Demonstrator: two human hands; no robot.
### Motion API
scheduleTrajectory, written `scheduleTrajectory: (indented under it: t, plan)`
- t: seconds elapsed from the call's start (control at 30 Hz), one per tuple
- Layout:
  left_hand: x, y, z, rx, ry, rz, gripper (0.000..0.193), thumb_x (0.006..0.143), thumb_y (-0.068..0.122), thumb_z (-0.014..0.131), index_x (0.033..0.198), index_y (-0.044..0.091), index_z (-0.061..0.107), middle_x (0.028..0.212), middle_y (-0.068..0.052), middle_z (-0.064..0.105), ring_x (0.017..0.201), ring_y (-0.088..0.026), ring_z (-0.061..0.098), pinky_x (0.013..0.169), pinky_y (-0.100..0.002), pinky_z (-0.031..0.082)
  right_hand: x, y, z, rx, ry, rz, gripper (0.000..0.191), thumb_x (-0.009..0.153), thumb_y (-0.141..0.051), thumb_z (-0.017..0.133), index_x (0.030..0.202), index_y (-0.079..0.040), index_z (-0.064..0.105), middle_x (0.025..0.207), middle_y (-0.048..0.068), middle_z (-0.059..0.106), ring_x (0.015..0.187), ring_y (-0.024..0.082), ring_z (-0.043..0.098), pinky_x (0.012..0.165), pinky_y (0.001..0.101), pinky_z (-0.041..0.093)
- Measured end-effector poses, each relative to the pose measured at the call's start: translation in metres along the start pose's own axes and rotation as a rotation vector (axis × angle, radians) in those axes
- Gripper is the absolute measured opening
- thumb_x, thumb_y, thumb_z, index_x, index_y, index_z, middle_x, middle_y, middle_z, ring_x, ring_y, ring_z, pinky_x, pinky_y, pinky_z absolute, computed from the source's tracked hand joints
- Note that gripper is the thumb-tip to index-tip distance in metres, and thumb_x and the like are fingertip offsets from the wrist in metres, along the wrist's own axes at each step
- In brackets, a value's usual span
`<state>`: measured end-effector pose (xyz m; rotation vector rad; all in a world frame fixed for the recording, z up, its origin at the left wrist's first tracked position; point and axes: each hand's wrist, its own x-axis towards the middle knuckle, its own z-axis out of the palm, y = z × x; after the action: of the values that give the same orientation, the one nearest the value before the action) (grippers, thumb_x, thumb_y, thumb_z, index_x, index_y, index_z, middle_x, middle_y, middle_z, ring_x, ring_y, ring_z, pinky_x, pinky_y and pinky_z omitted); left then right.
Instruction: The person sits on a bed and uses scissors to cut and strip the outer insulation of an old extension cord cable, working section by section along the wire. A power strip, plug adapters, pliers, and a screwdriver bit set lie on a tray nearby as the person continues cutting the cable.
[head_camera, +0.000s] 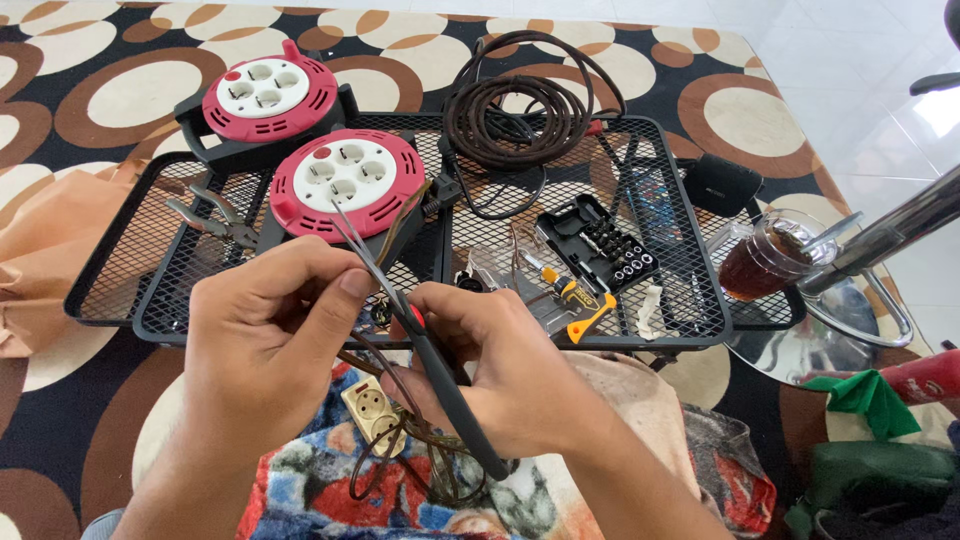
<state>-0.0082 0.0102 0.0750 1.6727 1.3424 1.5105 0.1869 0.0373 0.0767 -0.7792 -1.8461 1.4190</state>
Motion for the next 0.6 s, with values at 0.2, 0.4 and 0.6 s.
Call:
scheduleTrajectory:
  t: [0.2,0.4,0.6]
  plan:
    - [0.0003,-0.0034,0.001,-0.122,0.016,-0.016,0.007,0.099,0.002,0.067,0.099,-0.003,0.072,0.076,0.005,0.06,0.068,0.002,0.049,0.055,-0.016,0.038,0.0003,0.0078,-0.0014,0.118,-0.045,0.014,0.021,0.085,-0.007,0.073,0.102,0.002,0.065,0.073,-0.001,0.067,0.07,0.001,0.061,0.063,0.0225,0.053]
    - [0.0004,-0.0047,0.0012,-0.113,0.035,-0.017,0.006,0.097,0.002,0.069,0.099,-0.003,0.072,0.078,0.005,0.062,0.07,0.002,0.051,0.057,-0.015,0.04,-0.0024,0.0107,-0.0053,0.181,-0.086,0.086,0.021,0.084,-0.006,0.073,0.101,0.0,0.065,0.074,-0.003,0.066,0.071,0.001,0.06,0.062,0.0216,0.05]
    - [0.0008,-0.0065,-0.0017,-0.088,0.059,-0.031,0.01,0.101,0.004,0.067,0.1,-0.003,0.073,0.072,0.005,0.058,0.064,0.001,0.046,0.053,-0.016,0.034,-0.0047,0.011,-0.0052,0.16,-0.053,0.1,0.024,0.082,-0.012,0.077,0.101,0.0,0.066,0.071,-0.005,0.062,0.067,0.001,0.056,0.059,0.0211,0.047]
